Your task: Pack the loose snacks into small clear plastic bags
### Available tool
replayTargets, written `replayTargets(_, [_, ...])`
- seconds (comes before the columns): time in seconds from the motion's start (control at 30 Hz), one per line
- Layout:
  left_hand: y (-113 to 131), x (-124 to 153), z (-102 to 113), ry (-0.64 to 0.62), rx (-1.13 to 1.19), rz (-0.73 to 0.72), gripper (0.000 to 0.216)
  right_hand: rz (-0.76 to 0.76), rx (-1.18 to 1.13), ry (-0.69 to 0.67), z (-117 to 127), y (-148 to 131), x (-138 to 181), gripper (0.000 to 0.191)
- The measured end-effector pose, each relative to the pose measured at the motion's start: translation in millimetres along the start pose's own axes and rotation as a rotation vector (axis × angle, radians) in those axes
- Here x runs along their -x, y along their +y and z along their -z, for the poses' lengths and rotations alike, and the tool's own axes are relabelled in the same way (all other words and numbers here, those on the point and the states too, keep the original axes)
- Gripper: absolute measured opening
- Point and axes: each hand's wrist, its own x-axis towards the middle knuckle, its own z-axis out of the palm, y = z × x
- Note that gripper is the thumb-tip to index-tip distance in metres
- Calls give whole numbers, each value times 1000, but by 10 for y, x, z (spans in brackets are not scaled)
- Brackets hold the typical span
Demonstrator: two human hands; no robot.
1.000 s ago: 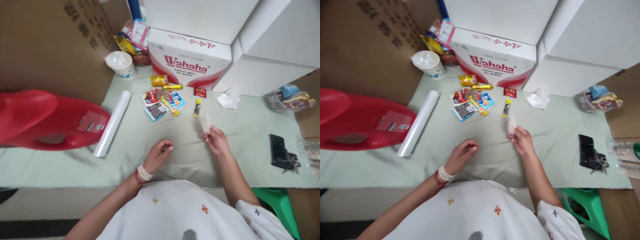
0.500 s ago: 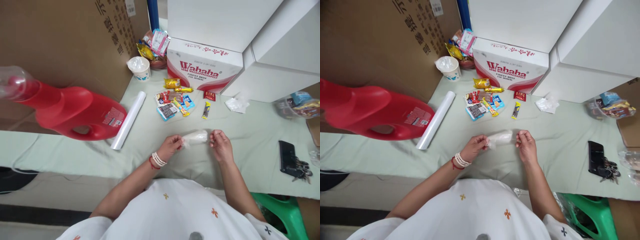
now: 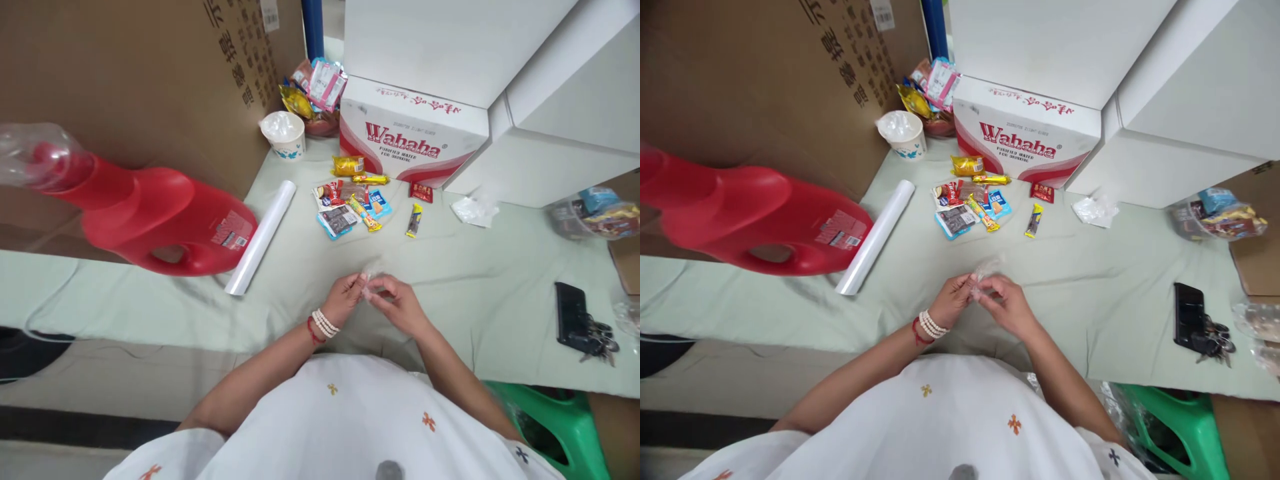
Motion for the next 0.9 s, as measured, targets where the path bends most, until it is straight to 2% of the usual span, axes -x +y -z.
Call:
replayTargets(0.03, [-16, 2, 7, 24, -23, -15, 63, -41, -82, 6, -25, 23, 6, 25])
replayTargets(0.1, [-57, 8, 61, 77, -17, -8, 63, -113, -274, 171, -4, 86, -6, 28])
replayTargets(0.2, [-116, 32, 256, 90, 46, 44, 63, -162, -505, 385, 182, 170, -31, 31])
replayTargets(0.3, [-111, 83, 541, 75, 8, 69, 61, -193, -567, 432, 415, 214, 12, 32])
replayTargets(0.43, [33, 169, 865, 123, -28, 0, 53, -244, -505, 403, 610, 262, 172, 33])
replayTargets(0.5, [128, 207, 940, 85, 10, -44, 46, -234, -441, 389, 669, 290, 232, 32])
replayTargets(0.57, [200, 230, 939, 0, 120, -19, 41, -197, -378, 406, 726, 307, 239, 32])
replayTargets(0.6, [221, 232, 912, -42, 191, 24, 40, -165, -337, 453, 758, 306, 221, 33])
replayTargets(0.67, [235, 219, 815, -66, 299, 94, 43, -89, -181, 661, 827, 272, 165, 37])
replayTargets(0.73, [229, 194, 688, -11, 315, 88, 46, -47, 17, 904, 880, 196, 120, 42])
replayTargets(0.77, [229, 185, 622, 29, 300, 62, 47, -68, 70, 934, 883, 149, 113, 46])
replayTargets(0.8, [233, 183, 557, 63, 279, 33, 47, -130, 68, 864, 863, 101, 118, 54])
replayTargets(0.9, [266, 219, 382, 107, 187, -44, 44, -427, -165, 318, 619, 6, 157, 75])
